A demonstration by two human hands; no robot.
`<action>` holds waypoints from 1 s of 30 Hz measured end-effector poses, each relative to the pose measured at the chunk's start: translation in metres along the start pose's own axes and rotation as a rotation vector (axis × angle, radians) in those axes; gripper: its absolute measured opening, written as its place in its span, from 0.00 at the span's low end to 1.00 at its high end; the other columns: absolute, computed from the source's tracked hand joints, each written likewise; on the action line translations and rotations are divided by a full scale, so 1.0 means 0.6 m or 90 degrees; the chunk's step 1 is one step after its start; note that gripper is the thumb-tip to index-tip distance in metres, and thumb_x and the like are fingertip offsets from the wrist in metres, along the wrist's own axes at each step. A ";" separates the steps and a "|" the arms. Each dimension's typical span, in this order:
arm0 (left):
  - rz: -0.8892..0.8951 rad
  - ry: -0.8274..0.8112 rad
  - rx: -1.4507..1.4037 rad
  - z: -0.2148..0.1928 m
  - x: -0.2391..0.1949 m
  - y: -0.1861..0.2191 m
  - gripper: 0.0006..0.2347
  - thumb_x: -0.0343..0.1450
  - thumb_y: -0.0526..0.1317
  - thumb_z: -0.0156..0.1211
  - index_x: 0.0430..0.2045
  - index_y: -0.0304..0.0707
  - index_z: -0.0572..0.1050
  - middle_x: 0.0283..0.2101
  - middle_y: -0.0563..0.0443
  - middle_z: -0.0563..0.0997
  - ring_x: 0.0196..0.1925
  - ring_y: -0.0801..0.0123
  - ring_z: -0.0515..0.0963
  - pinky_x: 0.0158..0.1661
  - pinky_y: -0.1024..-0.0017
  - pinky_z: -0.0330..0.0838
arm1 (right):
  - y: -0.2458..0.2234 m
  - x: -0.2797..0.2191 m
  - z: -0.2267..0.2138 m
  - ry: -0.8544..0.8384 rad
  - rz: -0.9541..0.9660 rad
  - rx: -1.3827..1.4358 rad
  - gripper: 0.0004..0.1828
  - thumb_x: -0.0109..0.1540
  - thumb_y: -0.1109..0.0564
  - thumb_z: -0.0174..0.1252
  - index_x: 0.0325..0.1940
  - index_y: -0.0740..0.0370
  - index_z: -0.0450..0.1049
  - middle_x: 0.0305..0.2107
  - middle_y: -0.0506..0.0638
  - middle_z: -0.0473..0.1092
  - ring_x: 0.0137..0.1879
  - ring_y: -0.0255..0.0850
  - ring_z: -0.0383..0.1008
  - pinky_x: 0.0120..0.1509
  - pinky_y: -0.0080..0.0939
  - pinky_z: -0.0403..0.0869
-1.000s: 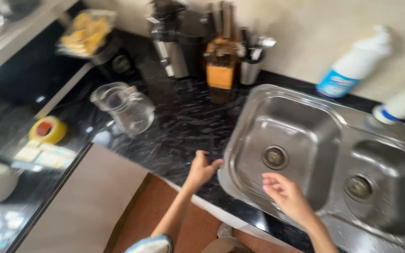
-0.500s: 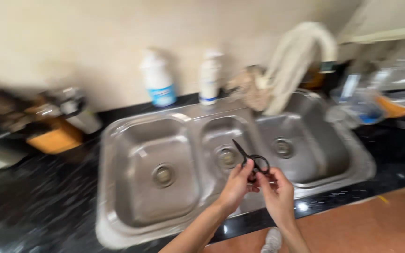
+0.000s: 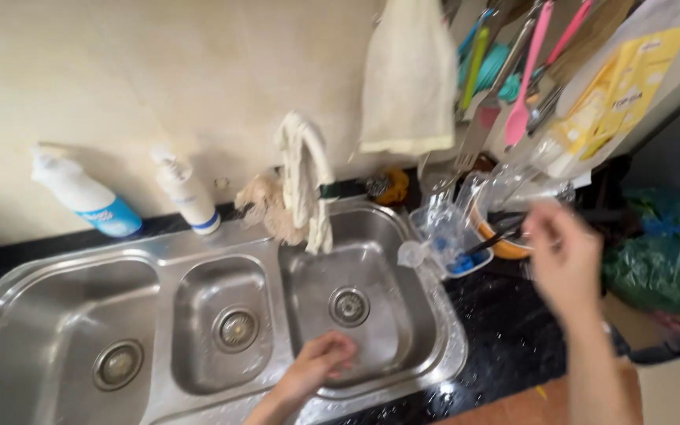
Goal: The person rinses plastic bottles under the kitchen tap, shakes water out of them, and carries them to a blue plastic bag hanging by the window. They then wipe the black countertop with a cloth, moving a tape roll aside, and finish by washing the cloth under running water in the sink.
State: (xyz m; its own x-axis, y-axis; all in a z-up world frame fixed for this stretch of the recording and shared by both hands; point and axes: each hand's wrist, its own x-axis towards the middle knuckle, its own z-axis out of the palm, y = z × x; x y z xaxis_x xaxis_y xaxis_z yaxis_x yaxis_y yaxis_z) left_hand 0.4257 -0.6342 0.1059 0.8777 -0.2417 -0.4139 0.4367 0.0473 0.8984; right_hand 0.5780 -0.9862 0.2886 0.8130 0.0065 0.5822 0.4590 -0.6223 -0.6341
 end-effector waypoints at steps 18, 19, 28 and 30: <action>0.013 0.289 -0.161 -0.127 -0.038 0.018 0.12 0.71 0.45 0.59 0.38 0.37 0.78 0.39 0.49 0.84 0.42 0.67 0.83 0.44 0.68 0.74 | 0.308 0.649 -0.003 0.099 0.024 0.367 0.04 0.72 0.63 0.65 0.51 0.59 0.81 0.37 0.45 0.77 0.33 0.30 0.72 0.35 0.32 0.73; 0.017 0.299 -0.153 -0.120 -0.049 0.030 0.12 0.71 0.45 0.59 0.39 0.37 0.78 0.39 0.50 0.84 0.42 0.67 0.83 0.44 0.68 0.74 | 0.352 0.665 0.009 0.085 0.017 0.284 0.05 0.71 0.64 0.65 0.51 0.60 0.80 0.39 0.45 0.76 0.37 0.30 0.74 0.39 0.32 0.74; 0.364 0.472 0.291 -0.201 0.117 0.201 0.15 0.70 0.38 0.62 0.50 0.33 0.75 0.45 0.45 0.81 0.47 0.64 0.78 0.48 0.68 0.73 | 0.367 0.574 0.173 -0.001 -0.006 0.325 0.05 0.72 0.65 0.62 0.52 0.62 0.77 0.42 0.44 0.73 0.44 0.29 0.74 0.51 0.30 0.75; 0.413 0.576 0.464 -0.231 0.183 0.296 0.24 0.67 0.39 0.66 0.58 0.32 0.72 0.54 0.36 0.79 0.55 0.54 0.78 0.55 0.62 0.71 | 0.352 0.465 0.175 -0.007 -0.007 0.351 0.05 0.73 0.65 0.61 0.53 0.62 0.77 0.43 0.44 0.72 0.45 0.28 0.74 0.53 0.30 0.75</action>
State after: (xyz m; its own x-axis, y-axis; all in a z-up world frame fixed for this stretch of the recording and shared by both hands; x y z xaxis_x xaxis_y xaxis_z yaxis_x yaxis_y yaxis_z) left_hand 0.6272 -0.5180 0.1997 0.8307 0.3660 0.4195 -0.0635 -0.6862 0.7246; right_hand 0.9393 -1.0337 0.2637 0.8098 0.0209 0.5864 0.5843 -0.1201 -0.8026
